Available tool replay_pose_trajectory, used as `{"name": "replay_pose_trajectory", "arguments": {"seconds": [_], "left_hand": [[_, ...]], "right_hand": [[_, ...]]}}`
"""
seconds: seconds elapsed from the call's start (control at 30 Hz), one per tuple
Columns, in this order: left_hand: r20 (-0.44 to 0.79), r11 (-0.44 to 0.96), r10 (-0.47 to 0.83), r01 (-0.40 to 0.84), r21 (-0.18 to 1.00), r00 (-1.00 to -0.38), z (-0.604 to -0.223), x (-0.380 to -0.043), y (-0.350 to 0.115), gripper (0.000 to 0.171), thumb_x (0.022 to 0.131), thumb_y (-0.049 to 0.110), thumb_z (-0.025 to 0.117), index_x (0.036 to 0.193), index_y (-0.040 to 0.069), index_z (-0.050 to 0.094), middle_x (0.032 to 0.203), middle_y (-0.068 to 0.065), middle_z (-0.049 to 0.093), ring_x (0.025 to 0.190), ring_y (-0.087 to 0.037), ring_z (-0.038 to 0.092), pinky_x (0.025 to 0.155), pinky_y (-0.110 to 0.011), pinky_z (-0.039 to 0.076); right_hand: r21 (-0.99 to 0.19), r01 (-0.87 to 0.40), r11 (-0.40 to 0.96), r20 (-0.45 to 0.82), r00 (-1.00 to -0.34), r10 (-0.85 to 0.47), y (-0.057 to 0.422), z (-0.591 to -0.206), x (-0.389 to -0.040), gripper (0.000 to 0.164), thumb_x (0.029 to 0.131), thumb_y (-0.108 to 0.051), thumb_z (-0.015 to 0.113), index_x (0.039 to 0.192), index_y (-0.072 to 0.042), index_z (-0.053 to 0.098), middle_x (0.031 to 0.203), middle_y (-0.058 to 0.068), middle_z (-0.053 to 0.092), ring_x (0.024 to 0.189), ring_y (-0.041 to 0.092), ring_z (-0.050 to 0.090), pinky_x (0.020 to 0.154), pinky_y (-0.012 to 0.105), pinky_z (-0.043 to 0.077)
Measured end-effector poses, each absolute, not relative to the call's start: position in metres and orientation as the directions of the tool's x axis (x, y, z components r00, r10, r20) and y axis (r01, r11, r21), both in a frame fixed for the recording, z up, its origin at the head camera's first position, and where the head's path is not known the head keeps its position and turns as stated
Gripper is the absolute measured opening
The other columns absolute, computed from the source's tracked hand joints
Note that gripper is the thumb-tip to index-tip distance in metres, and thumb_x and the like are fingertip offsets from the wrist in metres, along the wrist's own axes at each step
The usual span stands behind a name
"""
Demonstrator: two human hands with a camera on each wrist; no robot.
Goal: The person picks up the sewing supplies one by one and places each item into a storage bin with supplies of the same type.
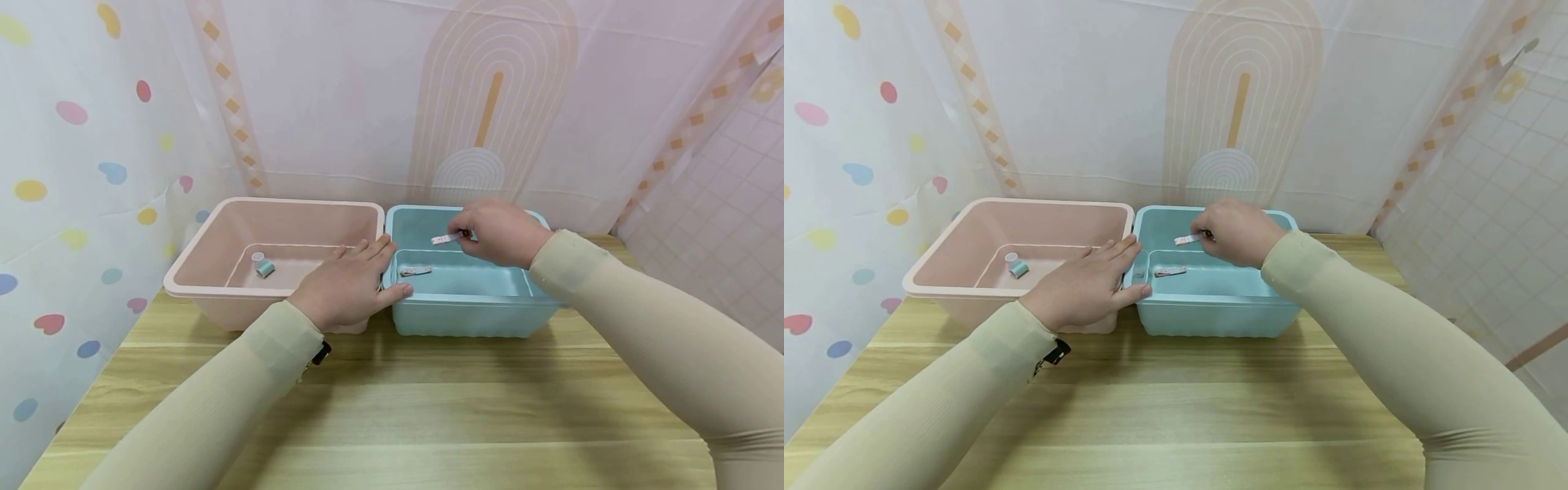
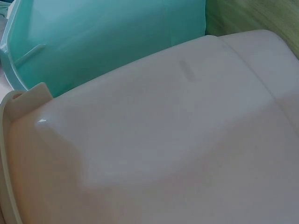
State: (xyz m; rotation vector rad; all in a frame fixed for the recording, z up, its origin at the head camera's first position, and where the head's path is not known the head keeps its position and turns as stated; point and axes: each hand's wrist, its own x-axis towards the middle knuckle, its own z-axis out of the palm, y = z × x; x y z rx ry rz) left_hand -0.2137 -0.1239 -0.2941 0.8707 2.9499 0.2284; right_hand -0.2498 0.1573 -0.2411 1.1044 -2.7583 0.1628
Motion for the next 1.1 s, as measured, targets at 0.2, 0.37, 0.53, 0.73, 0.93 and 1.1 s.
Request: {"name": "replay_pose_trajectory", "arguments": {"seconds": [0.2, 0.37, 0.53, 0.73, 0.93, 1.1], "left_hand": [[-0.013, 0.831, 0.543, 0.535, 0.155, -0.840, -0.2942, -0.2143, -0.1235, 0.093, 0.103, 0.076, 0.033, 0.169, 0.012, 0.023, 0.178, -0.007, 0.017, 0.162, -0.035, 0.025, 0.131, -0.059, 0.020], [-0.013, 0.830, 0.545, 0.537, 0.155, -0.838, -0.2943, -0.2146, -0.1235, 0.093, 0.103, 0.076, 0.033, 0.169, 0.012, 0.023, 0.178, -0.008, 0.018, 0.162, -0.035, 0.025, 0.131, -0.058, 0.020], [-0.004, 0.826, 0.550, 0.543, 0.151, -0.835, -0.2938, -0.2147, -0.1236, 0.093, 0.103, 0.076, 0.033, 0.169, 0.011, 0.024, 0.177, -0.008, 0.019, 0.161, -0.036, 0.027, 0.131, -0.059, 0.021], [-0.004, 0.826, 0.548, 0.540, 0.163, -0.836, -0.2936, -0.2144, -0.1240, 0.093, 0.103, 0.077, 0.033, 0.169, 0.012, 0.024, 0.177, -0.007, 0.019, 0.162, -0.036, 0.027, 0.131, -0.059, 0.021], [-0.009, 0.827, 0.545, 0.536, 0.168, -0.838, -0.2939, -0.2149, -0.1240, 0.093, 0.102, 0.077, 0.032, 0.169, 0.013, 0.023, 0.178, -0.006, 0.018, 0.162, -0.035, 0.026, 0.131, -0.059, 0.020], [-0.017, 0.829, 0.544, 0.534, 0.167, -0.839, -0.2939, -0.2152, -0.1237, 0.094, 0.102, 0.077, 0.032, 0.169, 0.013, 0.022, 0.178, -0.006, 0.018, 0.163, -0.035, 0.024, 0.132, -0.058, 0.019]], "right_hand": [[-0.041, -0.692, 0.721, 0.176, -0.715, -0.676, 0.1562, -0.2418, -0.2497, 0.014, 0.094, -0.002, 0.070, 0.094, -0.013, 0.078, 0.093, 0.001, 0.076, 0.080, 0.017, 0.062, 0.074, 0.036, 0.055], [-0.034, -0.694, 0.719, 0.172, -0.712, -0.680, 0.1560, -0.2432, -0.2495, 0.012, 0.095, -0.004, 0.071, 0.093, -0.012, 0.078, 0.093, 0.001, 0.077, 0.081, 0.018, 0.063, 0.076, 0.037, 0.055], [-0.028, -0.689, 0.724, 0.164, -0.717, -0.677, 0.1557, -0.2438, -0.2488, 0.010, 0.095, -0.004, 0.071, 0.095, -0.010, 0.079, 0.094, 0.002, 0.078, 0.083, 0.019, 0.065, 0.079, 0.039, 0.057], [-0.032, -0.677, 0.735, 0.134, -0.732, -0.668, 0.1562, -0.2446, -0.2493, 0.009, 0.096, -0.009, 0.073, 0.102, -0.008, 0.080, 0.102, 0.006, 0.079, 0.096, 0.025, 0.071, 0.089, 0.043, 0.059], [-0.035, -0.649, 0.760, 0.114, -0.758, -0.643, 0.1578, -0.2454, -0.2496, 0.027, 0.097, -0.020, 0.076, 0.118, -0.004, 0.077, 0.120, 0.012, 0.077, 0.118, 0.031, 0.070, 0.105, 0.048, 0.055], [-0.030, -0.644, 0.764, 0.120, -0.761, -0.637, 0.1577, -0.2448, -0.2480, 0.034, 0.100, -0.025, 0.074, 0.125, -0.003, 0.074, 0.130, 0.013, 0.074, 0.127, 0.034, 0.067, 0.111, 0.049, 0.051]]}}
